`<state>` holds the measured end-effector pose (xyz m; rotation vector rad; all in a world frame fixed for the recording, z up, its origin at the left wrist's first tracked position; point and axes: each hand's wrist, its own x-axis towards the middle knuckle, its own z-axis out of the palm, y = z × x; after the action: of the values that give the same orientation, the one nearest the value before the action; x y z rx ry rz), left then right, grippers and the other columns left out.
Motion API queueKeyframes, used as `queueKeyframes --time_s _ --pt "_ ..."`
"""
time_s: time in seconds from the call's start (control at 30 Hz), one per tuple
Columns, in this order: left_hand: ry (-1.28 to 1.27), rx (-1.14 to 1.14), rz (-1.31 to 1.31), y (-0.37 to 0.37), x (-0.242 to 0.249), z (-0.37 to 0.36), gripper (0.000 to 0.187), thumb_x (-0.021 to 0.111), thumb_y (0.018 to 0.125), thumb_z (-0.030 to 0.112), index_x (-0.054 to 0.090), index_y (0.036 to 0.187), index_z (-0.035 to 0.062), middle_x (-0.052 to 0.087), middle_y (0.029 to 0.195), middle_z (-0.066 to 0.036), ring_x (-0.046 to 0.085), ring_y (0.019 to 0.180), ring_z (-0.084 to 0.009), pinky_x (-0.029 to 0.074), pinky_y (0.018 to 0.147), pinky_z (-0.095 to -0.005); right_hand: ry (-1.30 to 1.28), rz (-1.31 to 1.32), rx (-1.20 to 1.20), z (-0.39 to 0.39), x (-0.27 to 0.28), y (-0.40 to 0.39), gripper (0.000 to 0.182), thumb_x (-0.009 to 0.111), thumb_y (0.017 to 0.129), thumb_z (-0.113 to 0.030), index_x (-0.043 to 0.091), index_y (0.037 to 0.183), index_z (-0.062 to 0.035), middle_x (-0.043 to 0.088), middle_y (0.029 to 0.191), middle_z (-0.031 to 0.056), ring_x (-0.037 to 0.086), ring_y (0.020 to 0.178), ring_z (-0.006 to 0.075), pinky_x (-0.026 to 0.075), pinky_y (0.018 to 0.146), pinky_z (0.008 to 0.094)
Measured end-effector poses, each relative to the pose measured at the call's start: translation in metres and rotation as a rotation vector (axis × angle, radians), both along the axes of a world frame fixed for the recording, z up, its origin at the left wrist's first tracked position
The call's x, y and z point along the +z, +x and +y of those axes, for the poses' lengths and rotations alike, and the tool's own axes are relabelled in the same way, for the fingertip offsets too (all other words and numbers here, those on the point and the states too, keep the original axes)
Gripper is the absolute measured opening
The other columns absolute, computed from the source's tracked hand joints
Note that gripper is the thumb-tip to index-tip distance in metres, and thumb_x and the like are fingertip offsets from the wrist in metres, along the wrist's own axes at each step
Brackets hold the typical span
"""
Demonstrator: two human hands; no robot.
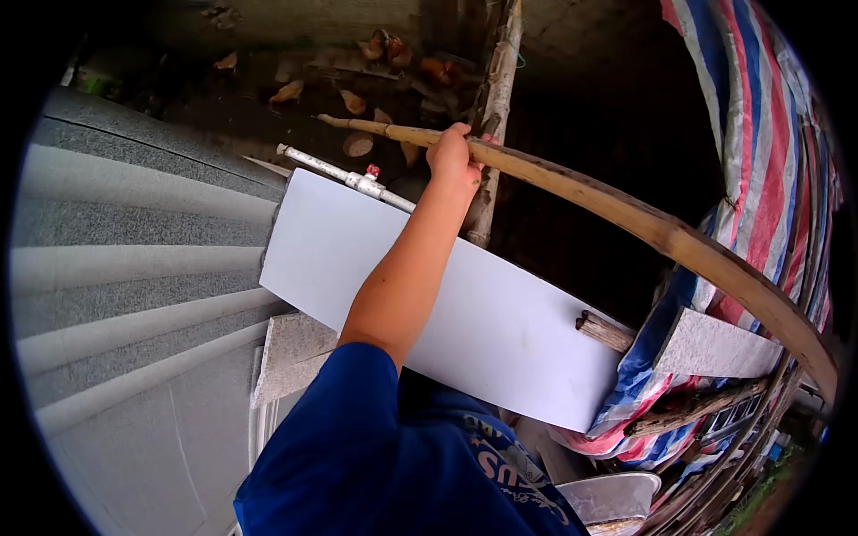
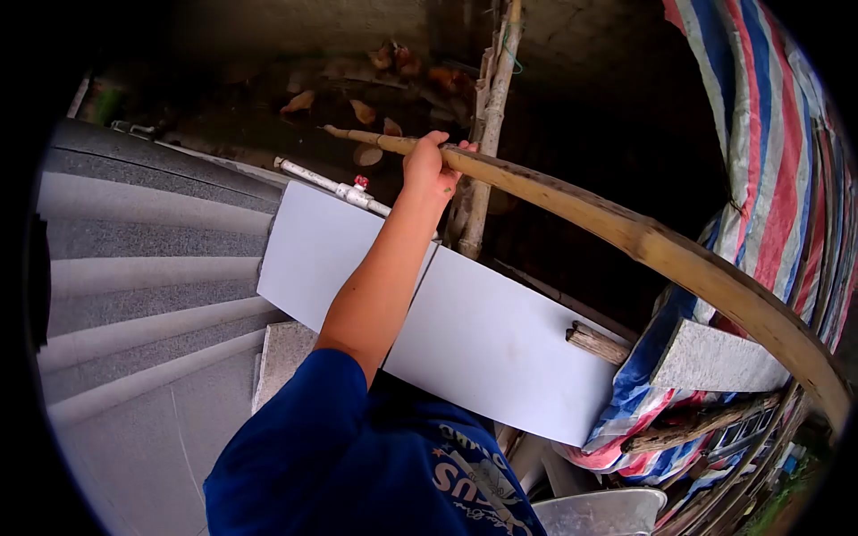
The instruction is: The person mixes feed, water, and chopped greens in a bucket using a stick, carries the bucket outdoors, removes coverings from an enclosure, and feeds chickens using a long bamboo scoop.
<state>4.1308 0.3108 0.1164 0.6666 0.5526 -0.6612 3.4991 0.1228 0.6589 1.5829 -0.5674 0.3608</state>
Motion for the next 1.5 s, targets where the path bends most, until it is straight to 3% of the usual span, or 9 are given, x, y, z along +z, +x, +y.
queueKeyframes --time_s 0.17,0.2,0.3,0.5,0.77,0.9,1.0,1.17,1.5 --pt "0.035 -0.068 0.045 0.018 -0.013 0.006 0.024 0.063 0.09 0.003 0.049 0.107 -0.0056 0.058 0.091 -0.019 0.069 0.08 -0.0346 0.064 0.071 -0.0474 -0.054 0.184 -0.078 0.036 -0.029 0.135 0.015 0.077 0.076 -0.019 0.066 0.079 -0.0087 0.062 0.073 0.0116 0.06 0.074 0.0364 0.043 0.068 0.0526" --pt "0.067 -0.092 0.045 0.017 -0.02 0.006 0.024 0.064 0.09 0.004 0.051 0.108 -0.0043 0.059 0.091 -0.018 0.068 0.077 -0.0328 0.063 0.069 -0.0465 0.365 0.102 0.128 0.058 -0.051 0.195 0.017 0.074 0.078 -0.022 0.063 0.079 -0.0088 0.059 0.071 0.0116 0.058 0.072 0.0355 0.041 0.065 0.0526" --pt "0.183 -0.154 0.069 0.013 -0.028 -0.01 0.019 0.066 0.088 0.003 0.054 0.103 0.0004 0.059 0.093 -0.012 0.064 0.071 -0.0255 0.06 0.062 -0.0443 0.586 0.443 -0.135 0.087 -0.087 0.278 0.06 0.07 0.084 -0.062 0.054 0.079 -0.0051 0.051 0.069 0.0148 0.058 0.077 0.0384 0.048 0.072 0.054" --pt "0.266 -0.186 0.125 0.086 -0.196 -0.025 0.043 0.066 0.084 0.004 0.05 0.12 -0.0116 0.063 0.11 -0.021 0.068 0.094 -0.0301 0.057 0.072 -0.0436 1.22 0.42 -0.21 0.107 -0.096 0.352 0.032 0.071 0.077 -0.021 0.06 0.097 0.0019 0.063 0.086 0.019 0.063 0.076 0.0383 0.051 0.068 0.0481" --pt "0.568 -0.3 0.058 0.097 -0.134 0.009 0.046 0.071 0.083 0.014 0.058 0.118 -0.0116 0.067 0.108 -0.024 0.071 0.088 -0.0307 0.06 0.058 -0.0409 1.918 0.336 -1.115 0.122 -0.167 0.507 0.031 0.069 0.074 0.0 0.06 0.103 0.0085 0.068 0.08 0.0214 0.073 0.073 0.0313 0.06 0.066 0.0414" --pt "0.739 -0.503 -0.436 0.082 -0.089 0.042 0.041 0.073 0.082 0.019 0.061 0.111 -0.0068 0.068 0.101 -0.025 0.07 0.086 -0.0374 0.059 0.065 -0.047 2.079 0.419 -0.872 0.132 -0.268 0.541 0.035 0.068 0.08 0.002 0.064 0.113 0.0128 0.069 0.1 0.0282 0.072 0.093 0.0358 0.058 0.086 0.0416" --pt "0.959 -0.492 -1.071 0.082 -0.086 0.09 0.037 0.072 0.083 0.018 0.061 0.111 -0.0048 0.066 0.099 -0.027 0.066 0.087 -0.045 0.056 0.076 -0.049 2.389 0.114 -0.847 0.129 -0.335 0.581 0.021 0.07 0.079 0.005 0.061 0.092 0.0177 0.063 0.073 0.0222 0.065 0.052 0.0251 0.05 0.042 0.0347" --pt "1.013 -0.529 -1.668 0.078 -0.064 0.155 0.032 0.067 0.086 0.008 0.058 0.114 -0.0052 0.062 0.103 -0.026 0.061 0.097 -0.0439 0.052 0.086 -0.0489 2.575 -0.076 -0.841 0.131 -0.417 0.659 0.046 0.061 0.077 0.009 0.042 0.119 0.0182 0.057 0.069 0.0184 0.058 0.049 0.0212 0.039 0.037 0.0342" --pt "1.002 -0.425 -1.654 0.076 -0.07 0.151 0.036 0.071 0.081 0.007 0.056 0.112 -0.0028 0.061 0.103 -0.021 0.06 0.095 -0.0407 0.051 0.083 -0.0468 2.569 -0.151 -0.659 0.142 -0.526 0.763 0.011 0.066 0.074 0.009 0.058 0.082 0.0077 0.056 0.07 0.0165 0.054 0.048 0.0252 0.042 0.039 0.0383"
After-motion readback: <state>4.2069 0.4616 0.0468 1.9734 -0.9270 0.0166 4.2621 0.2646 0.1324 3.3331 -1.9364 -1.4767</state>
